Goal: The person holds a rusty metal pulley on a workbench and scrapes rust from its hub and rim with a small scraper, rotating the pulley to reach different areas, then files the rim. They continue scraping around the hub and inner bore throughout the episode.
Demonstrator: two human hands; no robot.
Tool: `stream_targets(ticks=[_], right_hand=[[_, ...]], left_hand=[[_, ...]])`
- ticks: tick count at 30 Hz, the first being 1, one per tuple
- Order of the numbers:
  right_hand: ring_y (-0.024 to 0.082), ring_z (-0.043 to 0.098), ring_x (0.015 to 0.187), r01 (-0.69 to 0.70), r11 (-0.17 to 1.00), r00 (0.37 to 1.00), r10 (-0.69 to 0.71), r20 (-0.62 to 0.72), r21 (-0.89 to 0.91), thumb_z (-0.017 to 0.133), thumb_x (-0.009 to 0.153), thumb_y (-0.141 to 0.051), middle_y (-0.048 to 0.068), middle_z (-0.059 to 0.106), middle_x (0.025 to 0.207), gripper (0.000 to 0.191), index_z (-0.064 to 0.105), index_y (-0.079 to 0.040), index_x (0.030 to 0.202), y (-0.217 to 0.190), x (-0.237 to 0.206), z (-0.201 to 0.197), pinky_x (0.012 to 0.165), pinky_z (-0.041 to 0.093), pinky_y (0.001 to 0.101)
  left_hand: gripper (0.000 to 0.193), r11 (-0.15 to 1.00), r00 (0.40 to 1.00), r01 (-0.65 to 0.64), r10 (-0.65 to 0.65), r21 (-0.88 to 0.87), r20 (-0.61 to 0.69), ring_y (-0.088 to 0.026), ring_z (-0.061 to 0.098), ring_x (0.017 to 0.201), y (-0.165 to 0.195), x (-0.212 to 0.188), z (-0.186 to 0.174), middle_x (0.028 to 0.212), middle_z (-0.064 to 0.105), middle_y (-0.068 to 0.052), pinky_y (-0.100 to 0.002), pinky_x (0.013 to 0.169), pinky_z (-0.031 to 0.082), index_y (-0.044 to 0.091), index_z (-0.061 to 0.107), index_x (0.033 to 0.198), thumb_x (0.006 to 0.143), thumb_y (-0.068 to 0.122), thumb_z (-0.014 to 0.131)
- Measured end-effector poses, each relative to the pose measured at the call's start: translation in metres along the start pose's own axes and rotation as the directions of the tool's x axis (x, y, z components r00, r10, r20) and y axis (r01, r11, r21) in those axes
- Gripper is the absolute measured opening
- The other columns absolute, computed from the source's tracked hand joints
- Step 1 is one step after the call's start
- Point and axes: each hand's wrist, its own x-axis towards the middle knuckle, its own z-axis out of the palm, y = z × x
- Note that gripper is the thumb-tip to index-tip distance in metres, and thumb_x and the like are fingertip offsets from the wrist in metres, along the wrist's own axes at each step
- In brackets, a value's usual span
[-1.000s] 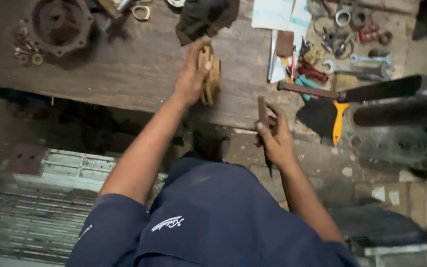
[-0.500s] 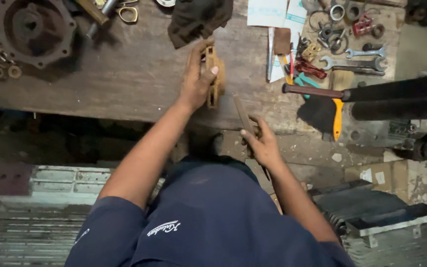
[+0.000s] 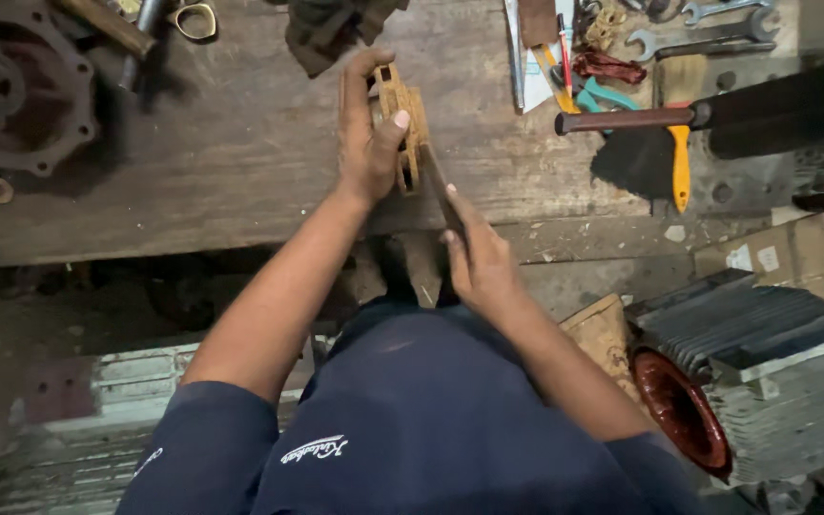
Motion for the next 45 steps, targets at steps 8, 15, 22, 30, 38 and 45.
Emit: stream_targets(ticks=[8,15,22,30,38,45], right_hand=[[0.047,0.067,0.109,-0.013,0.996,1.000,0.012,-0.013,-0.088,0.059,0.102,0.001,0.030,0.066,0.126,0.054,0.043,-0.005,0.153,0.024,0.009,0.015,0.091,0.056,0.0493],[0.043,0.069,0.099,0.025,0.998,0.999,-0.027,-0.038,-0.051,0.057,0.103,0.003,0.028,0.068,0.115,0.059,0.041,-0.008,0.158,0.013,0.019,0.009,0.087,0.056,0.0484],[0.045,0.068,0.097,0.049,0.998,0.999,-0.050,-0.014,-0.044,0.056,0.097,0.004,0.029,0.068,0.119,0.064,0.039,-0.007,0.158,0.013,0.025,0.004,0.087,0.054,0.0506],[0.046,0.067,0.094,-0.027,0.995,0.999,0.025,-0.020,-0.092,0.059,0.103,0.000,0.029,0.068,0.106,0.061,0.039,-0.012,0.159,0.014,0.014,0.007,0.083,0.054,0.0517],[0.045,0.068,0.094,0.079,0.997,0.994,-0.081,-0.080,-0.025,0.057,0.104,0.001,0.028,0.067,0.108,0.063,0.036,-0.013,0.161,0.013,0.018,0.005,0.083,0.056,0.0500],[0.046,0.067,0.094,0.028,0.998,0.998,-0.030,-0.047,-0.052,0.059,0.102,0.002,0.028,0.068,0.110,0.065,0.038,-0.015,0.161,0.017,0.018,0.004,0.083,0.054,0.0497]], left_hand=[[0.053,0.997,0.999,0.041,-0.041,-0.065,-0.001,-0.020,0.055,0.114,-0.027,0.008,0.005,0.129,0.054,-0.006,-0.034,0.102,0.047,0.014,0.048,0.149,0.105,0.043,0.057],[0.046,0.975,0.995,0.080,-0.091,-0.209,-0.043,-0.018,0.059,0.103,-0.031,0.011,0.009,0.123,0.057,-0.008,-0.032,0.094,0.051,0.010,0.051,0.145,0.105,0.033,0.057],[0.049,0.995,0.987,-0.019,0.003,-0.101,-0.158,-0.023,0.056,0.126,-0.055,0.005,0.014,0.139,0.055,-0.012,-0.035,0.113,0.045,0.009,0.049,0.152,0.109,0.030,0.058],[0.045,0.977,0.992,0.116,-0.125,-0.181,-0.035,-0.021,0.063,0.104,-0.041,0.005,0.008,0.131,0.057,-0.009,-0.037,0.091,0.056,0.013,0.048,0.148,0.107,0.030,0.057],[0.043,0.991,0.987,-0.134,0.136,0.022,-0.081,-0.024,0.061,0.118,-0.039,0.015,0.009,0.137,0.057,-0.010,-0.038,0.105,0.050,0.010,0.050,0.148,0.110,0.026,0.059],[0.036,1.000,0.991,0.023,-0.025,-0.016,-0.130,-0.027,0.065,0.115,-0.045,0.015,0.008,0.130,0.064,-0.012,-0.038,0.106,0.053,0.006,0.056,0.139,0.111,0.028,0.055]])
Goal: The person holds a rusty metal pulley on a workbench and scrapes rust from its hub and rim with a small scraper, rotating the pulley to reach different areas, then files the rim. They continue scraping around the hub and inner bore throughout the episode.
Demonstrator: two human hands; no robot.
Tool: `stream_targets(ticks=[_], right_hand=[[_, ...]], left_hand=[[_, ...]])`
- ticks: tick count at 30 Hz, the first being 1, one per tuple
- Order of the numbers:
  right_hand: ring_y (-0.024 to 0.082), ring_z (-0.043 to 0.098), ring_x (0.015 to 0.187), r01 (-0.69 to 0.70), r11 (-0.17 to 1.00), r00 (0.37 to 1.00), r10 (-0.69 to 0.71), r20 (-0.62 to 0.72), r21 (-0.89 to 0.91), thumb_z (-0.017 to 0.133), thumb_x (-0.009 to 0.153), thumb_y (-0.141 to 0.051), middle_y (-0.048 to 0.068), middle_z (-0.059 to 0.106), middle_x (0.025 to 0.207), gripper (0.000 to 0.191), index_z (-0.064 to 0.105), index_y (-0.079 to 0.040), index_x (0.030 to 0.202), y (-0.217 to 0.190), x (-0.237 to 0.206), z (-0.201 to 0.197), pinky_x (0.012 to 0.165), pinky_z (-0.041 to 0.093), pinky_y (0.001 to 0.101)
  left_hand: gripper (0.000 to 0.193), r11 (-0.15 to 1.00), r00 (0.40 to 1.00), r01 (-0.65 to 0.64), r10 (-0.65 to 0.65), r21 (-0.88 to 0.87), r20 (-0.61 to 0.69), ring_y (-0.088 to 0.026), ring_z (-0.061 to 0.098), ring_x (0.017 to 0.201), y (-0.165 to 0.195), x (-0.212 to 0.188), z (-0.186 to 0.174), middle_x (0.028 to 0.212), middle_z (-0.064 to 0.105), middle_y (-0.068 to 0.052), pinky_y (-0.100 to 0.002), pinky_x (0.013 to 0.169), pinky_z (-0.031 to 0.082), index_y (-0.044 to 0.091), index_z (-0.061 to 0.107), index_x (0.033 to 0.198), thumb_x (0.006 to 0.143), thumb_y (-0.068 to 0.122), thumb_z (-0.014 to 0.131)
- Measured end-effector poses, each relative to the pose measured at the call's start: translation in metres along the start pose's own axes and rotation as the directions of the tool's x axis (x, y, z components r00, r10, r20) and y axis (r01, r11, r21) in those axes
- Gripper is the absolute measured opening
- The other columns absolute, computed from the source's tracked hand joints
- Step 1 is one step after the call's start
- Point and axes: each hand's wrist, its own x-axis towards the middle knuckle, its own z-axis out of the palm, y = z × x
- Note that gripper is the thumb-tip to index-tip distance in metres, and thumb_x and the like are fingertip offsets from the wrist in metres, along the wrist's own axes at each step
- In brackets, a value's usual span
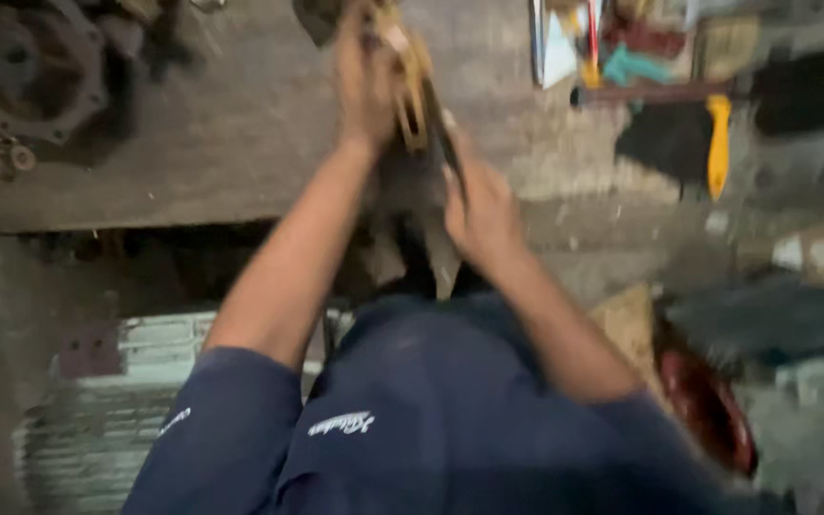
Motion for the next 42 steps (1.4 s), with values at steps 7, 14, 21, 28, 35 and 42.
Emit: stream_targets(ticks=[7,14,21,28,35,42], right_hand=[[0.048,0.067,0.102,-0.004,1.000,1.000,0.004,-0.022,0.014,0.059,0.101,0.002,0.025,0.069,0.115,0.064,0.041,-0.018,0.160,0.010,-0.001,0.005,0.087,0.054,0.0492],[0.043,0.071,0.103,-0.025,0.996,0.999,0.027,-0.021,0.085,0.057,0.102,-0.001,0.029,0.066,0.131,0.058,0.043,-0.014,0.157,0.004,-0.017,-0.028,0.090,0.057,0.0439],[0.035,0.075,0.097,-0.203,0.965,0.978,0.192,0.084,0.165,0.056,0.105,-0.003,0.024,0.070,0.119,0.054,0.041,-0.010,0.156,-0.016,-0.011,-0.042,0.087,0.058,0.0391],[0.050,0.065,0.124,0.047,0.994,0.999,-0.049,0.018,0.100,0.055,0.106,-0.001,0.032,0.062,0.136,0.050,0.040,-0.005,0.153,-0.024,-0.004,-0.020,0.103,0.054,0.0494],[0.050,0.068,0.108,-0.041,0.999,0.999,0.040,-0.007,-0.016,0.055,0.104,-0.002,0.030,0.066,0.126,0.052,0.039,-0.006,0.154,-0.033,0.004,0.002,0.090,0.055,0.0523],[0.011,0.052,0.050,-0.504,0.551,0.862,0.373,0.344,0.665,0.052,0.105,-0.006,0.012,0.067,0.085,0.051,0.037,-0.007,0.154,-0.038,0.022,0.001,0.047,0.044,0.0253]], left_hand=[[0.041,0.981,0.995,-0.073,0.083,0.178,-0.052,-0.032,0.052,0.137,0.001,0.005,0.001,0.146,0.057,-0.015,-0.046,0.118,0.039,0.005,0.051,0.146,0.110,0.023,0.055],[0.043,0.984,0.986,0.091,-0.068,-0.151,0.153,-0.019,0.057,0.116,0.020,0.001,-0.004,0.125,0.059,-0.006,-0.034,0.107,0.048,0.010,0.053,0.143,0.104,0.029,0.056],[0.044,0.987,0.988,0.017,0.009,-0.158,0.156,-0.015,0.056,0.109,0.028,0.003,-0.006,0.124,0.057,-0.004,-0.031,0.103,0.047,0.010,0.052,0.143,0.103,0.026,0.057],[0.049,0.975,0.985,0.104,-0.074,-0.195,0.153,-0.013,0.053,0.099,0.035,0.004,-0.007,0.115,0.056,-0.002,-0.028,0.094,0.046,0.008,0.053,0.143,0.099,0.028,0.060],[0.049,0.996,0.996,-0.012,0.020,-0.090,0.090,-0.017,0.054,0.117,0.042,0.006,-0.010,0.127,0.057,-0.006,-0.032,0.106,0.043,0.008,0.052,0.139,0.098,0.033,0.057],[0.058,0.896,0.977,0.164,-0.090,-0.413,0.193,-0.019,0.057,0.114,0.038,0.001,-0.034,0.130,0.056,-0.008,-0.034,0.102,0.048,0.007,0.047,0.146,0.102,0.043,0.058]])
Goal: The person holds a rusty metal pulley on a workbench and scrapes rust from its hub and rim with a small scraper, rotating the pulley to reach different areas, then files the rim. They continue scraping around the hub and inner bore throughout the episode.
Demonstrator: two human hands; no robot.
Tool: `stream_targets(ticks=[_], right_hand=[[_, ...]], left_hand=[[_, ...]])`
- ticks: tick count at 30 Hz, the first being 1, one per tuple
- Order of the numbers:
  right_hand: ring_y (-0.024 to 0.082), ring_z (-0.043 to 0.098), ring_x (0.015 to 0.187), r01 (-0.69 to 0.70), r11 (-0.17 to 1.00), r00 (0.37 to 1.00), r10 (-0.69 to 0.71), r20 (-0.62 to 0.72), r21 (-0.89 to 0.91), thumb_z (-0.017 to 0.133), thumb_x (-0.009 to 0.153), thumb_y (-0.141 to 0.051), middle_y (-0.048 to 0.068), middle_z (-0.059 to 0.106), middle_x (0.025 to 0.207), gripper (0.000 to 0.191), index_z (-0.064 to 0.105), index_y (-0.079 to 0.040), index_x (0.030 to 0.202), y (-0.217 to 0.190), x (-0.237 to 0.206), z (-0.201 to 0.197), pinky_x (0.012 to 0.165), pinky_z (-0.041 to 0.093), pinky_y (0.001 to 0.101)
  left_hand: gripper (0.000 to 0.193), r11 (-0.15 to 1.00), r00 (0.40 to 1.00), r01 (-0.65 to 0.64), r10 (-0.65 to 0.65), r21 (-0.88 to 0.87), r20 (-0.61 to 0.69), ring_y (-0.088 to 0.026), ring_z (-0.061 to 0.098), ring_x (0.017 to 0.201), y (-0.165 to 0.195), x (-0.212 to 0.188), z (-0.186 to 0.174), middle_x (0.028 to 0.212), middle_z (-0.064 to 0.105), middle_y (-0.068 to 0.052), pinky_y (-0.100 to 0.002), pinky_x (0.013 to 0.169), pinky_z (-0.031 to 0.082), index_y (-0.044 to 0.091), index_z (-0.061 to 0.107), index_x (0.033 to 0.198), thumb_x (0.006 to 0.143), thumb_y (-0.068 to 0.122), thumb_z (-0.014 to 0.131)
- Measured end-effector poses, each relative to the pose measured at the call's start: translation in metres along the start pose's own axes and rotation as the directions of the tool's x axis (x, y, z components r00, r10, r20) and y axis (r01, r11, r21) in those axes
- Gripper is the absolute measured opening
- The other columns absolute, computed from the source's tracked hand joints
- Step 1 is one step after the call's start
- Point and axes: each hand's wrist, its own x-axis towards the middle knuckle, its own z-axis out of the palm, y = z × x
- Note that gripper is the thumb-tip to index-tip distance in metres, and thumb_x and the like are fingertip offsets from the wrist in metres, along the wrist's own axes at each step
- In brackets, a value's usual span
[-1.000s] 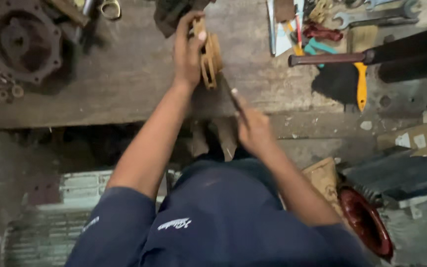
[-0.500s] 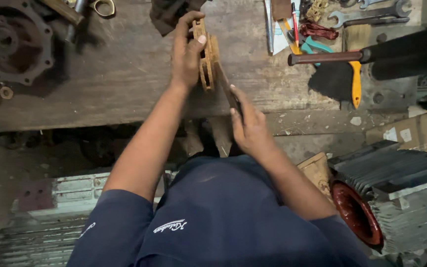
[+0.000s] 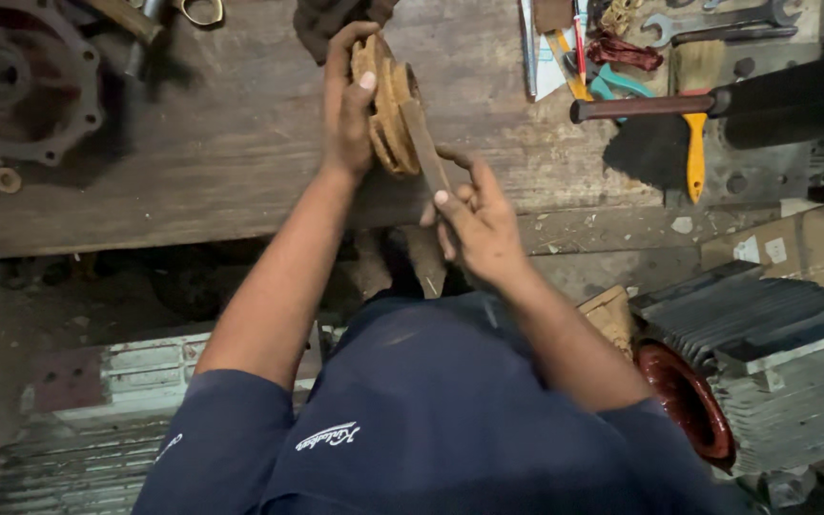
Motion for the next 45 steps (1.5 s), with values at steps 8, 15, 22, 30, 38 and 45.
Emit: stream_targets(ticks=[8,15,22,30,38,45], right_hand=[[0.008,0.057,0.057,0.075,0.984,0.997,-0.075,0.011,-0.162,0.053,0.106,-0.008,0.009,0.070,0.095,0.050,0.036,-0.002,0.153,0.014,-0.007,-0.023,0.052,0.047,0.0223],[0.008,0.056,0.057,0.000,0.981,1.000,-0.002,-0.012,-0.194,0.053,0.106,-0.006,0.010,0.070,0.097,0.044,0.039,0.000,0.148,0.046,-0.008,-0.027,0.054,0.048,0.0224],[0.007,0.053,0.055,-0.056,0.918,0.998,0.038,-0.052,-0.392,0.054,0.103,-0.004,0.006,0.064,0.089,0.051,0.043,-0.007,0.153,0.035,-0.018,-0.001,0.049,0.045,0.0229],[0.013,0.055,0.059,0.022,0.880,0.999,-0.032,-0.013,-0.475,0.053,0.106,-0.005,0.012,0.064,0.091,0.054,0.042,-0.012,0.158,0.041,-0.016,0.011,0.054,0.050,0.0289],[0.047,0.064,0.107,0.390,0.384,0.892,-0.382,0.240,-0.837,0.056,0.094,0.003,0.027,0.064,0.121,0.069,0.038,-0.016,0.158,0.040,0.009,-0.008,0.091,0.055,0.0525],[0.048,0.065,0.078,0.184,0.259,0.980,-0.121,0.157,-0.948,0.061,0.087,-0.002,0.027,0.060,0.118,0.081,0.034,-0.019,0.161,0.040,0.003,-0.020,0.069,0.055,0.0569]], left_hand=[[0.064,0.891,0.986,-0.108,0.152,0.442,-0.066,-0.031,0.052,0.141,0.016,-0.045,-0.059,0.151,0.055,-0.015,-0.039,0.121,0.039,0.008,0.049,0.150,0.108,0.056,0.041],[0.061,0.426,0.996,0.019,0.072,0.905,-0.054,-0.042,0.038,0.157,0.029,-0.096,-0.080,0.159,0.051,-0.015,-0.063,0.132,0.024,0.013,0.050,0.153,0.108,0.054,0.053],[0.125,0.325,0.981,-0.190,0.024,0.926,0.193,-0.050,0.014,0.153,0.056,-0.096,-0.087,0.167,0.021,-0.021,-0.070,0.122,0.014,0.014,0.028,0.162,0.072,0.082,0.082],[0.123,0.310,0.988,-0.096,-0.089,0.946,0.129,-0.045,0.025,0.155,0.044,-0.087,-0.059,0.168,0.029,-0.017,-0.063,0.126,0.025,0.013,0.031,0.163,0.073,0.069,0.094],[0.135,0.307,0.999,-0.022,-0.030,0.951,0.033,-0.050,0.028,0.152,0.033,-0.094,-0.029,0.166,0.028,-0.021,-0.061,0.124,0.028,0.008,0.030,0.158,0.059,0.066,0.101],[0.134,0.304,0.999,-0.041,-0.011,0.952,0.046,-0.048,0.032,0.152,0.026,-0.092,-0.022,0.168,0.028,-0.019,-0.059,0.126,0.034,0.010,0.032,0.158,0.060,0.062,0.107]])
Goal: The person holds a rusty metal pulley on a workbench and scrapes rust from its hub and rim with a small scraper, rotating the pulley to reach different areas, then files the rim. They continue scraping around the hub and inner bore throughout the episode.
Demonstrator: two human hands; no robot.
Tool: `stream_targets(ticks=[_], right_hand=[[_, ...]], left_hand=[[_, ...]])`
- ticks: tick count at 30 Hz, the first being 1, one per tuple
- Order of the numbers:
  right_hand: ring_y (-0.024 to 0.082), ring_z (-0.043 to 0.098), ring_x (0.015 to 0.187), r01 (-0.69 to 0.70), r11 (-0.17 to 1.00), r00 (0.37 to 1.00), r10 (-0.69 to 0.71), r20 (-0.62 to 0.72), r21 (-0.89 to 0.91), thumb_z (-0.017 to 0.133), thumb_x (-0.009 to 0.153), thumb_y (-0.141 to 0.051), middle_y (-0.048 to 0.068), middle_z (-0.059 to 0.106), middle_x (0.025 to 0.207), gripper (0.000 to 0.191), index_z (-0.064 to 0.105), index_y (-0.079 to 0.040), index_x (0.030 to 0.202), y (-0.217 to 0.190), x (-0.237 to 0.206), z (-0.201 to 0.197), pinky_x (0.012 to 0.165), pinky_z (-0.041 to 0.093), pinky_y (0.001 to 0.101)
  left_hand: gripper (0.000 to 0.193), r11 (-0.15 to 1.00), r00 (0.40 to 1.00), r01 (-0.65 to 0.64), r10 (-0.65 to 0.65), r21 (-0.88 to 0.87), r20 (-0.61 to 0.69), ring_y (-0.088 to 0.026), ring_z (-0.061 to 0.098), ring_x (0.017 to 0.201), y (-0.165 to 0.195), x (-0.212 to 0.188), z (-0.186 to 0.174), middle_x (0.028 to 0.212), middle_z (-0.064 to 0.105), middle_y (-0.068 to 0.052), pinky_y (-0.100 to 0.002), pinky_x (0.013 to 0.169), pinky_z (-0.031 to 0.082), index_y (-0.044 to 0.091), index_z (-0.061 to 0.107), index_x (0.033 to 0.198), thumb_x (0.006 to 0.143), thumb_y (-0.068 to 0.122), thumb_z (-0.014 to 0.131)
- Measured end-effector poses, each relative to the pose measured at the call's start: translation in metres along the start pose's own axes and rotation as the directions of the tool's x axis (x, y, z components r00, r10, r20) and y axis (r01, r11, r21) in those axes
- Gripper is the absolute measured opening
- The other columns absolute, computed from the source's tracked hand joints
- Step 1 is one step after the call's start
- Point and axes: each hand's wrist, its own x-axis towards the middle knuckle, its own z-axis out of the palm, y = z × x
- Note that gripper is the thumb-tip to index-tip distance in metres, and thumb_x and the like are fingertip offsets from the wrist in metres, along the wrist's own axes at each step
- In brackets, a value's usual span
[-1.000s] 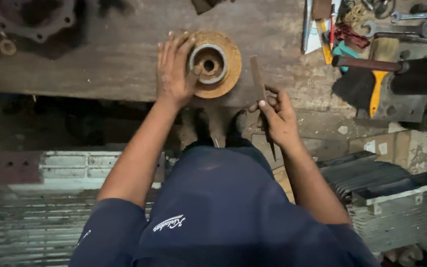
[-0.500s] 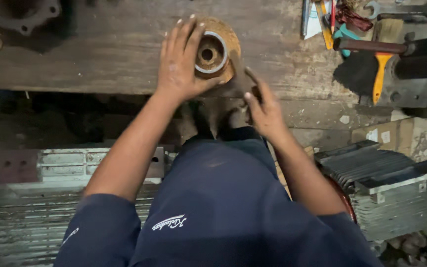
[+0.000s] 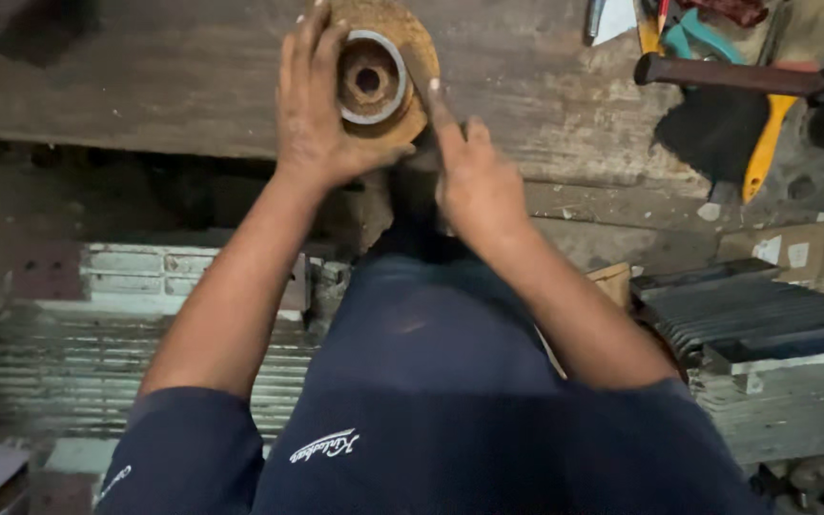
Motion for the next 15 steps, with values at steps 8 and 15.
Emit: stream_targets(ticks=[8,15], right_hand=[[0.045,0.068,0.073,0.059,0.991,0.994,-0.048,0.095,-0.123,0.063,0.084,-0.003,0.029,0.059,0.118,0.086,0.032,-0.016,0.163,0.003,0.016,-0.015,0.066,0.058,0.0532],[0.045,0.066,0.067,0.167,0.975,0.985,-0.157,0.076,-0.150,0.063,0.080,-0.003,0.031,0.057,0.113,0.088,0.030,-0.012,0.161,0.009,0.021,-0.022,0.059,0.056,0.0523]], left_hand=[[0.131,1.000,1.000,-0.005,0.004,-0.020,-0.029,-0.046,0.035,0.151,0.005,0.004,-0.004,0.168,0.029,-0.015,-0.058,0.124,0.036,0.012,0.033,0.157,0.060,0.058,0.107],[0.132,0.999,1.000,0.003,-0.002,0.032,-0.020,-0.044,0.035,0.150,0.004,-0.001,-0.001,0.167,0.031,-0.014,-0.060,0.121,0.036,0.015,0.034,0.158,0.057,0.064,0.103]])
